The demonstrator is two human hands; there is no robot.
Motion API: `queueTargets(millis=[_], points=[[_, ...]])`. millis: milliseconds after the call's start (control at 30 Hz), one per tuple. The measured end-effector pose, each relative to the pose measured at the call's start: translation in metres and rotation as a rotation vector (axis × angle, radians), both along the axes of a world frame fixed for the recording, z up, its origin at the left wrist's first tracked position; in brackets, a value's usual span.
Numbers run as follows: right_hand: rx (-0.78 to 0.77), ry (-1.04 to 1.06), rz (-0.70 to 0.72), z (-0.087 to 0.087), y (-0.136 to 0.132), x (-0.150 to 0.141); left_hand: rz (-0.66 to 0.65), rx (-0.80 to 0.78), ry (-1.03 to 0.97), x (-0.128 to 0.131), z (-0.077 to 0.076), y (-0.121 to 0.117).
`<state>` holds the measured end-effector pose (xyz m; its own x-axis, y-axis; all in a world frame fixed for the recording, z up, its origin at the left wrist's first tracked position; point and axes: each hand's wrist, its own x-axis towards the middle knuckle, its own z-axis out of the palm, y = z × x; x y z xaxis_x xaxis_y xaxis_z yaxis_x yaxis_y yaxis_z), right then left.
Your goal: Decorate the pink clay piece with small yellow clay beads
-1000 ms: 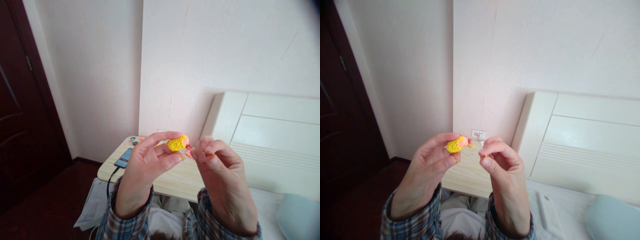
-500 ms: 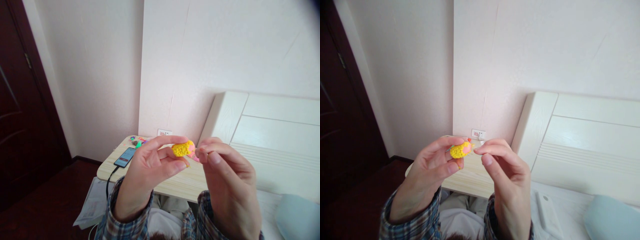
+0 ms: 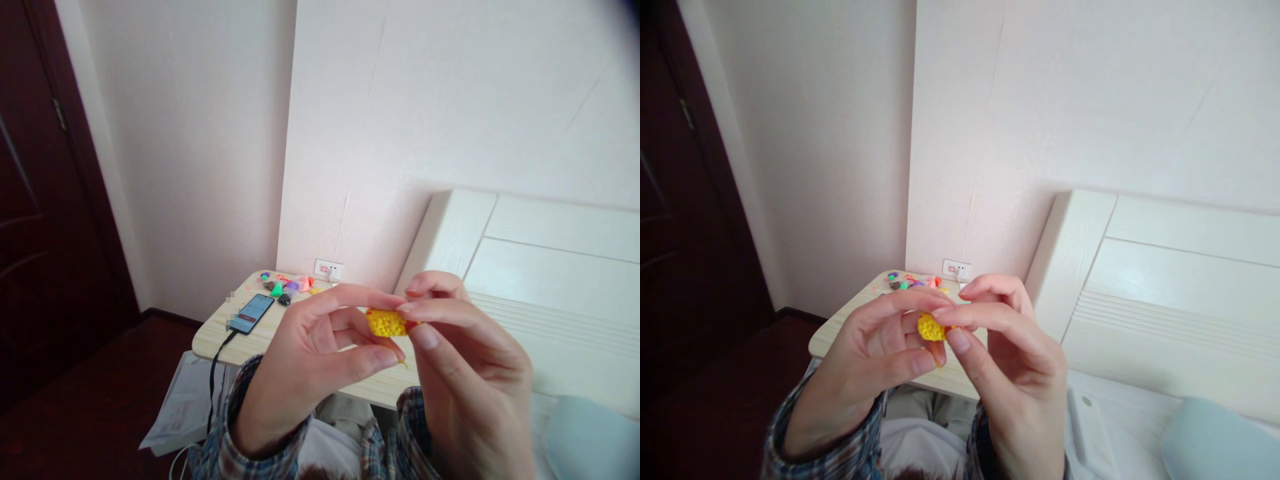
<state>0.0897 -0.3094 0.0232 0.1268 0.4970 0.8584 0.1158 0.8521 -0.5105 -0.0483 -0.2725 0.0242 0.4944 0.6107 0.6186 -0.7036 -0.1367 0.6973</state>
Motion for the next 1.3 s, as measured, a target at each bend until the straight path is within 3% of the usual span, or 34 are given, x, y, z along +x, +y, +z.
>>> queueTargets(millis=[300,767,1300], points=[[-0.036,0.110,0.001,0.0045,-0.0007,-0.0005,0.028,0.008,0.033,-0.0018,0.0005,-0.0004],[-0.011,-0.002,0.029,0.0061,-0.0047,-0.0012,0.067,0.098,0.025,-0.0034,0.0042,-0.0036],[0.036,-0.023,-0.014,0.0015,-0.0037,-0.0025,0.030,0.001,0.043,-0.0037,0.0016,-0.0057]])
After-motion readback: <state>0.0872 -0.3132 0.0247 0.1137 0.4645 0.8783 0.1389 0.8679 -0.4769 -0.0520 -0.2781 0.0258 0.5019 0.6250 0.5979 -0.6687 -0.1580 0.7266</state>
